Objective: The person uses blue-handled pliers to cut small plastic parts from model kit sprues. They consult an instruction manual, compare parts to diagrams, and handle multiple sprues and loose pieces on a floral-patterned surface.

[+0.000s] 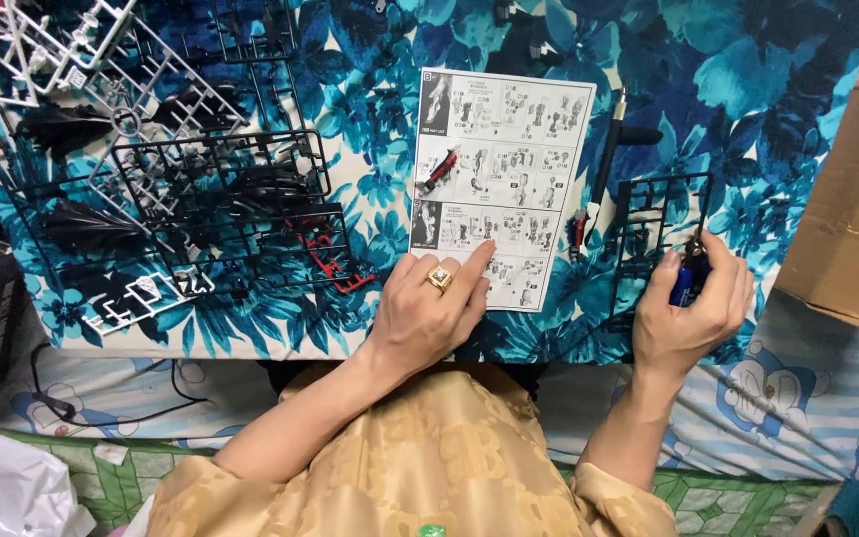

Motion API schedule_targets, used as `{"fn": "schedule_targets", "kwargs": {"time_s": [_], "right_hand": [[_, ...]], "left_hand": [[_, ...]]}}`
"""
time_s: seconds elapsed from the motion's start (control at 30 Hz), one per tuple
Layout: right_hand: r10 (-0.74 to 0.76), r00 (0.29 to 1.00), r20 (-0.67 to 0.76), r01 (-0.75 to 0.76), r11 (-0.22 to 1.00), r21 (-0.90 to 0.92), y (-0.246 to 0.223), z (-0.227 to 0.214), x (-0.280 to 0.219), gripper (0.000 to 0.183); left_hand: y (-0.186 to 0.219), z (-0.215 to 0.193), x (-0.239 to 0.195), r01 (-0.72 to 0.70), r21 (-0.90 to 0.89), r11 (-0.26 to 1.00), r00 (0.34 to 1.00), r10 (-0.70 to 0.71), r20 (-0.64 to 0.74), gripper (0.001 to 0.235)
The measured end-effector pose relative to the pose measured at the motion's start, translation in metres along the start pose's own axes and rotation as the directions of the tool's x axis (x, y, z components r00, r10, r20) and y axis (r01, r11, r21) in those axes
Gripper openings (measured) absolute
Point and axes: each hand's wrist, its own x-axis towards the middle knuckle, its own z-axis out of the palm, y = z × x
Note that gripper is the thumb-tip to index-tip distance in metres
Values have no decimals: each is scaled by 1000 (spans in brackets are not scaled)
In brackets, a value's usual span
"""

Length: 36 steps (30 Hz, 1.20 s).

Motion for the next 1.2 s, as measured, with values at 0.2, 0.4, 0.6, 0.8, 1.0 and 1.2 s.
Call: {"fn": "schedule_targets", "kwargs": {"time_s": [0.2,0.4,0.6,0.8,1.0,1.2], "right_hand": [[7,1000,4,-7,1000,2,0,-1,0,25],[3,1000,0,-3,1000,-1,1,1,1,25],[1,1000,4,0,1000,-19,2,-1,-2,30],[-6,1000,3,6,1000,-15,3,-1,-3,30],[-11,998,62,10,1000,19,9,-7,-1,29],[180,972,150,-219,926,307,33,-32,8,13]], "left_hand": [[0,-2,2,1,-21,1000,1000,-1,4,31],[1,0,5,6,35,999,1000,-6,4,28],[4,-5,7,29,-13,999,999,-28,30,29],[2,-22,-1,-7,-166,986,1000,2,-31,21],[0,-42,0,44,-66,997,996,-49,-79,20],[-1,-20,2,-30,-19,999,992,27,-126,18]]}}
